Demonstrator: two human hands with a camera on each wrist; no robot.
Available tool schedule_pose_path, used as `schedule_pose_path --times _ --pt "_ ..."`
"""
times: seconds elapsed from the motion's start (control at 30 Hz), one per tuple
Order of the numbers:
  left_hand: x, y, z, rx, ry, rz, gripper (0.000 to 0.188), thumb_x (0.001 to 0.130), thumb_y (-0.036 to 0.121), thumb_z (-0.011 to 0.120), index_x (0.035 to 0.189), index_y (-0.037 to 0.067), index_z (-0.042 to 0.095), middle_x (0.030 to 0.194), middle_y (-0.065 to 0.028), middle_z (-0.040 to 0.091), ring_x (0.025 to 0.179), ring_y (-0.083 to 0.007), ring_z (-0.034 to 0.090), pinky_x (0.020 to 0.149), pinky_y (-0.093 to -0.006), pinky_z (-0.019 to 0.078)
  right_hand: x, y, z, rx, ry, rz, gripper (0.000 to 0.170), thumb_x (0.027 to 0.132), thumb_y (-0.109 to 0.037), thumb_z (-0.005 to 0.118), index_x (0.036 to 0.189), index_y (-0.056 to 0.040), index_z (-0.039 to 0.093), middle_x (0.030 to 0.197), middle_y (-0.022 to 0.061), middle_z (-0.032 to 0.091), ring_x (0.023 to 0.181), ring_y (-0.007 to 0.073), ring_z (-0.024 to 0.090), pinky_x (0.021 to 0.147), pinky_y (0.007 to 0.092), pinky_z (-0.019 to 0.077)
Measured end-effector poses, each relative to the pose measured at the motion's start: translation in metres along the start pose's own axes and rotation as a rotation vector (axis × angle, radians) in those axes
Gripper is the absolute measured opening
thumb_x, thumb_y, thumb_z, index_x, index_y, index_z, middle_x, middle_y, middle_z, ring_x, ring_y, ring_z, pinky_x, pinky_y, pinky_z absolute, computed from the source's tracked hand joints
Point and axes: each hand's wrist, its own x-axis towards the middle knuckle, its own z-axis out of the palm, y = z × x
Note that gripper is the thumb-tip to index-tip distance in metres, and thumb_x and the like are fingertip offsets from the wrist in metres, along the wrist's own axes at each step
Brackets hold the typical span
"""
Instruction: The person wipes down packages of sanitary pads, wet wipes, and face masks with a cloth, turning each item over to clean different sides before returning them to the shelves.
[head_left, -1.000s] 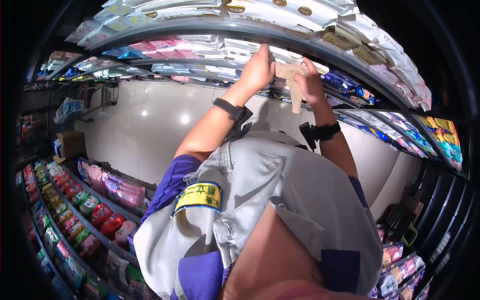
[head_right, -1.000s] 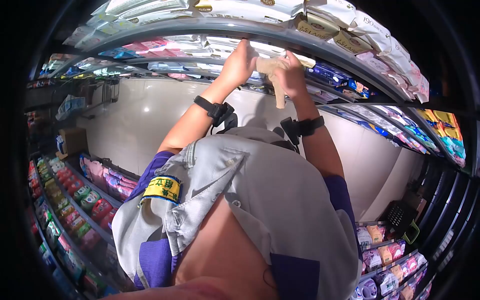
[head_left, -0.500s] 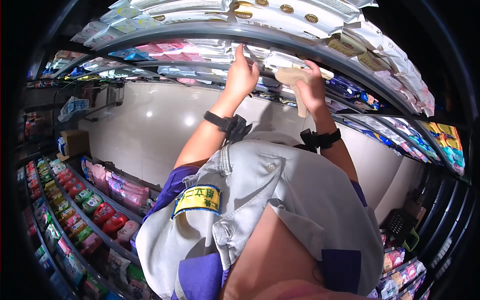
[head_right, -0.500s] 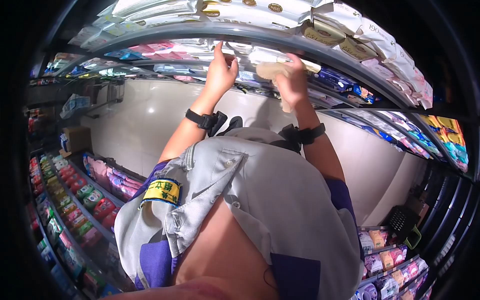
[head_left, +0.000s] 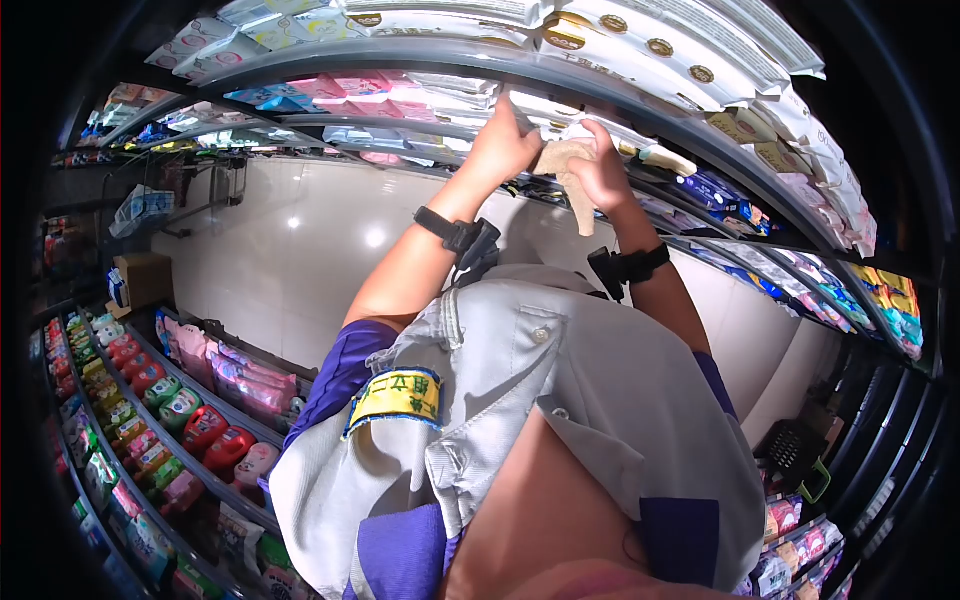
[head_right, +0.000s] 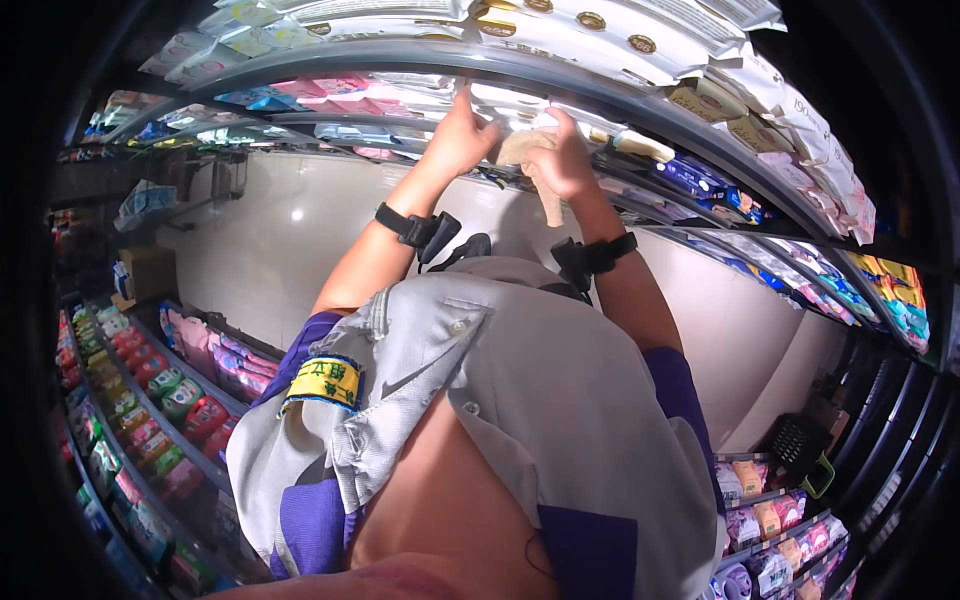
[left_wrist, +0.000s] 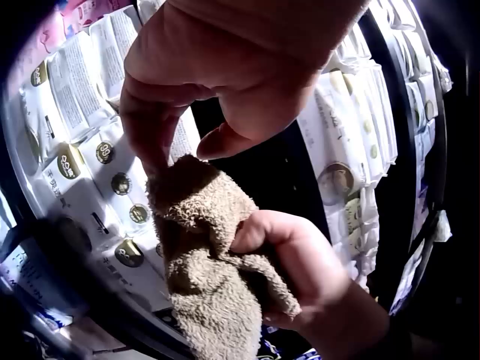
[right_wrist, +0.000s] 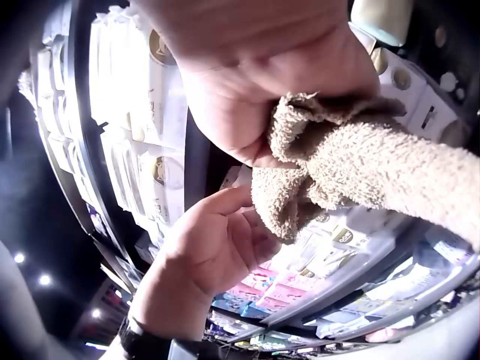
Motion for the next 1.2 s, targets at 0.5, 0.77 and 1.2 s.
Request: schedule_pose_path --times 0.5,0.77,1.2 --pt "-0.003 -0.052 -0.018 -0.757 -0.333 -0.324 0.027 0.093 0.028 0.068 0.104 0.007 0.055 0.100 -0.0018 0.058 0.090 -0.0111 0.058 0.080 -0.0294 0.0543 -0.043 -0.056 0.015 -0.083 0.239 0.203 0.049 0.074 -0.012 0.066 0.120 -0.0027 0.053 0.114 0.0195 0.062 0.106 0.0315 0.062 0.091 0.0382 0.0485" --pt "-0.017 -0.048 -0.022 -1.045 -0.732 -0.366 0.040 0.094 0.015 0.063 0.130 0.002 0.051 0.126 -0.0107 0.059 0.111 -0.0218 0.063 0.094 -0.0405 0.0561 -0.102 -0.086 0.000 -0.045 0.219 0.289 0.040 0.075 -0.003 0.061 0.114 -0.0050 0.056 0.101 0.0177 0.064 0.087 0.0265 0.066 0.072 0.0369 0.0556" --pt "-0.091 0.073 -0.016 -0.994 -0.574 -0.064 0.047 0.092 0.014 0.061 0.135 0.003 0.045 0.123 -0.0115 0.060 0.106 -0.0216 0.065 0.085 -0.0353 0.0592 -0.190 -0.131 -0.070 -0.054 0.294 -0.089 0.032 0.076 0.004 0.053 0.106 -0.0033 0.058 0.097 0.0118 0.062 0.087 0.0259 0.062 0.079 0.0330 0.0490"
